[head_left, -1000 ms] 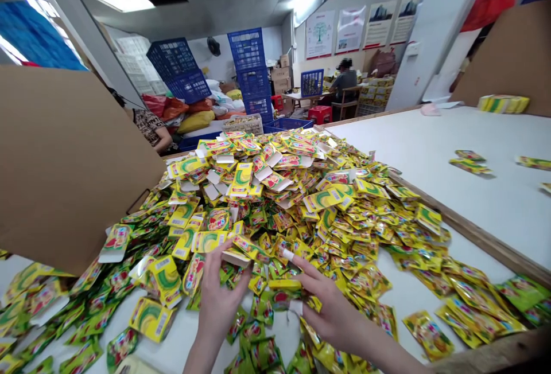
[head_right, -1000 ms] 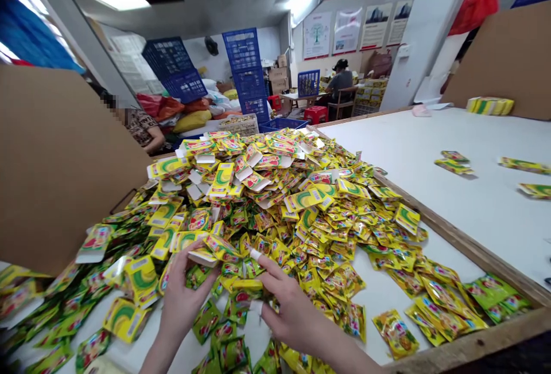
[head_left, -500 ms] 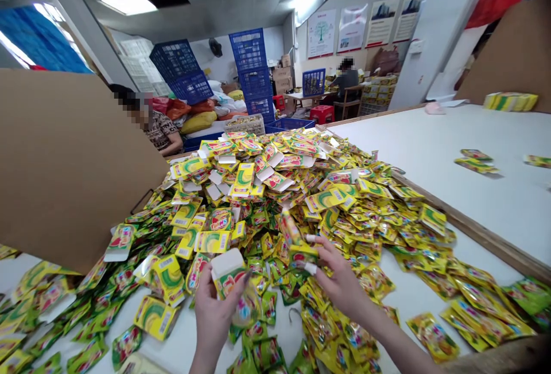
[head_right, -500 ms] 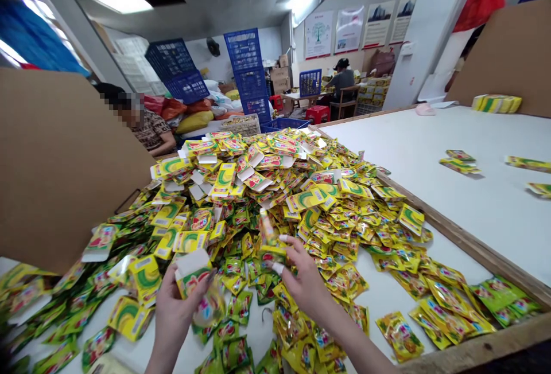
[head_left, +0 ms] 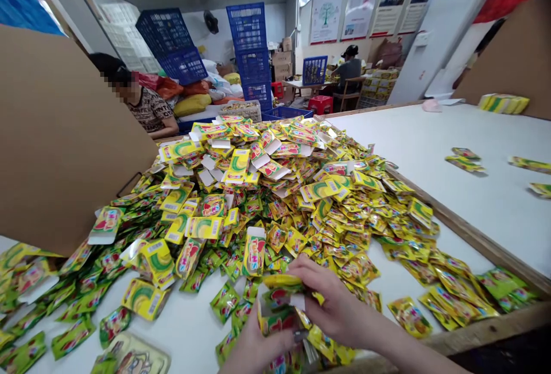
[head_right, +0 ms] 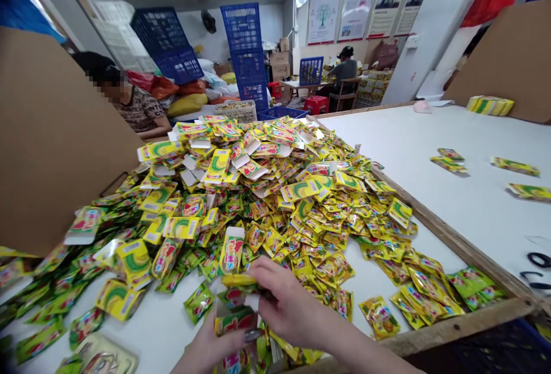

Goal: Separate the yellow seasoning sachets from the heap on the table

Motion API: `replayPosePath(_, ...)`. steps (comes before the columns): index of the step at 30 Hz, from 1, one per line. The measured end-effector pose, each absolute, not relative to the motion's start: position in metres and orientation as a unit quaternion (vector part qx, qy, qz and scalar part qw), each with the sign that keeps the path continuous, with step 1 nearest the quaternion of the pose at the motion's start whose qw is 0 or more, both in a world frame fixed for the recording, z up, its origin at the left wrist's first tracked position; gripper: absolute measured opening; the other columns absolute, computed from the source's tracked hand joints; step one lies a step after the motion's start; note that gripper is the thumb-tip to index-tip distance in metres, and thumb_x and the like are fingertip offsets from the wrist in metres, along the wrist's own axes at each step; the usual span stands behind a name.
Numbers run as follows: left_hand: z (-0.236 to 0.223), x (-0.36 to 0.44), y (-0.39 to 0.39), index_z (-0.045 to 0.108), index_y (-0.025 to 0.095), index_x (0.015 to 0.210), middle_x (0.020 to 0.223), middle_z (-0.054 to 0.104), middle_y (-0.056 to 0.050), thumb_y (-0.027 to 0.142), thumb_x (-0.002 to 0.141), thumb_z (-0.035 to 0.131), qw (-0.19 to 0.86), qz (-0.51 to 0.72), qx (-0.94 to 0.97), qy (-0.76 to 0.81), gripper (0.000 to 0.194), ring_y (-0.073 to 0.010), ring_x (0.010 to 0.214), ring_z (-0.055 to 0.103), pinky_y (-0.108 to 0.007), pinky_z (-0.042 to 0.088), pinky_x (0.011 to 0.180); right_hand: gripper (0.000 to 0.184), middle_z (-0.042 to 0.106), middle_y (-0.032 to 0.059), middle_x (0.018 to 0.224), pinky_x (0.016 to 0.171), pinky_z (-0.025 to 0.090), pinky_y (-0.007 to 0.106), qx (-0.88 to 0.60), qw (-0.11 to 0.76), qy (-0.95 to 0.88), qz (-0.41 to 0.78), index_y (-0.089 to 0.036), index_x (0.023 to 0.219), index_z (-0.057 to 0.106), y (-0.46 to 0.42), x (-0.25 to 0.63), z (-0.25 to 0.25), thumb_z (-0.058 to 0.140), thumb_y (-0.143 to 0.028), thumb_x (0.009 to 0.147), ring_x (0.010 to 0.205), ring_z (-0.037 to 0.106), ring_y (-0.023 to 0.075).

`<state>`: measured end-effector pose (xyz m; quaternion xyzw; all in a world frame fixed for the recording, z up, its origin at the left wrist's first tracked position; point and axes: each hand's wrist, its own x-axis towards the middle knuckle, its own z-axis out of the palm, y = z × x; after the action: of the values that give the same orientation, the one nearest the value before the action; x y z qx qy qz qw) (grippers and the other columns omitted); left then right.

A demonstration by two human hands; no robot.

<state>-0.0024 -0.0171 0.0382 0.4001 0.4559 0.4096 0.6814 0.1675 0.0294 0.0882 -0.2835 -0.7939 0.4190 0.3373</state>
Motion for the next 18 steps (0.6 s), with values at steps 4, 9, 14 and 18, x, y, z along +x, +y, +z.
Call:
replayPosePath(4, 0.034, 0.005, -0.021, 0.035, 0.025, 0.119, 0.11, 0.061, -0.006, 0.024, 0.06, 0.071, 0.681, 0.385, 0.448, 0.433, 0.069, -0.0217, 0.093, 0.061, -0.033, 0.045, 0.084, 0.049, 0.055, 0.0027, 0.098, 0.08, 0.044, 0.025, -0.29, 0.162, -0.858, 0.392, -0.028, 0.114, 0.053, 0.022, 0.18, 0.1, 0.039, 0.0, 0.077, 0.09, 0.054, 0.0144)
replayPosePath(9, 0.022, 0.013, -0.029, 0.023, 0.025, 0.125, 0.103, 0.063, -0.003, 0.01, 0.063, 0.058, 0.663, 0.321, 0.51, 0.445, 0.073, -0.0202, 0.097, 0.059, -0.03, 0.043, 0.084, 0.049, 0.054, 0.0039, 0.112, 0.084, 0.043, 0.027, -0.292, 0.084, -0.87, 0.387, -0.026, 0.109, 0.055, 0.013, 0.189, 0.106, 0.041, 0.001, 0.071, 0.096, 0.056, 0.0173)
replayPosePath(14, 0.02, 0.012, -0.031, 0.018, 0.022, 0.127, 0.102, 0.062, -0.004, 0.01, 0.062, 0.055, 0.672, 0.259, 0.534, 0.443, 0.076, -0.0166, 0.084, 0.061, -0.027, 0.043, 0.077, 0.033, 0.06, 0.0028, 0.091, 0.075, 0.044, 0.022, -0.35, 0.197, -0.828, 0.392, -0.021, 0.086, 0.06, 0.001, 0.195, 0.074, 0.042, 0.001, 0.069, 0.086, 0.057, 0.0131)
replayPosePath(18, 0.017, 0.02, -0.031, 0.023, 0.023, 0.125, 0.098, 0.065, -0.003, 0.022, 0.06, 0.064, 0.7, 0.238, 0.528, 0.417, 0.077, -0.0185, 0.089, 0.061, -0.028, 0.041, 0.083, 0.027, 0.063, 0.0063, 0.08, 0.063, 0.046, 0.021, -0.31, 0.221, -0.841, 0.385, -0.02, 0.082, 0.065, -0.015, 0.199, 0.036, 0.039, -0.018, 0.086, 0.071, 0.059, 0.0134)
